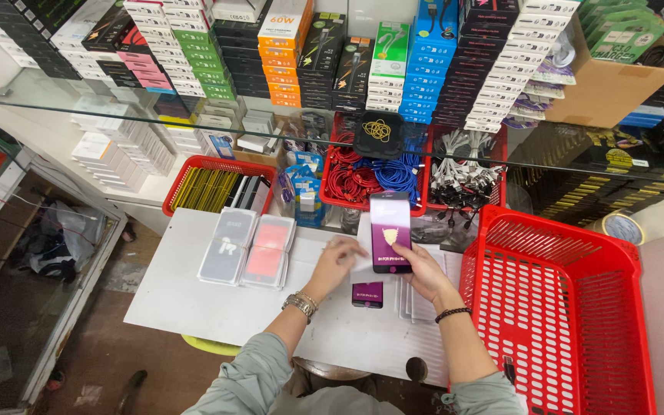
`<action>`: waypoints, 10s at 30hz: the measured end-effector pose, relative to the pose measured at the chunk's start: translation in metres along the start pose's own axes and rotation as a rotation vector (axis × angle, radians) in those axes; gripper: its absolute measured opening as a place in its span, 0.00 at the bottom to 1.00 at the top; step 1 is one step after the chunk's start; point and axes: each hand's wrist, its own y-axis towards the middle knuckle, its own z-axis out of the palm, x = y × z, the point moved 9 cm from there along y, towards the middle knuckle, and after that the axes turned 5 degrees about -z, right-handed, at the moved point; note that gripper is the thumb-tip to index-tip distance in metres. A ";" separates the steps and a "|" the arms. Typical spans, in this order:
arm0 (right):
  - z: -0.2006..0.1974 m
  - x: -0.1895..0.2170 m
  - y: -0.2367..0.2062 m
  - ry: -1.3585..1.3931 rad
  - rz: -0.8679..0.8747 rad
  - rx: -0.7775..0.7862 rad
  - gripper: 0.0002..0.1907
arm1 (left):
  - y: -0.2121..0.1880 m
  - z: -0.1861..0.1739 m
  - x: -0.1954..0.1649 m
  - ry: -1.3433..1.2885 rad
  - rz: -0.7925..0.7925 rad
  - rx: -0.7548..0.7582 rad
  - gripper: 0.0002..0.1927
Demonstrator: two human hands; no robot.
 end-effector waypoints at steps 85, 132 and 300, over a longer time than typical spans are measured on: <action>0.051 -0.039 -0.012 -1.434 -0.015 -0.434 0.61 | -0.026 -0.031 0.090 0.932 -0.371 -0.204 0.46; 0.023 0.084 -0.011 0.192 -0.623 -0.067 0.22 | 0.018 0.011 0.027 -0.522 -0.257 0.093 0.13; 0.027 0.297 0.094 -1.040 -0.797 -0.459 0.09 | 0.035 -0.059 0.014 -1.130 -0.426 0.058 0.33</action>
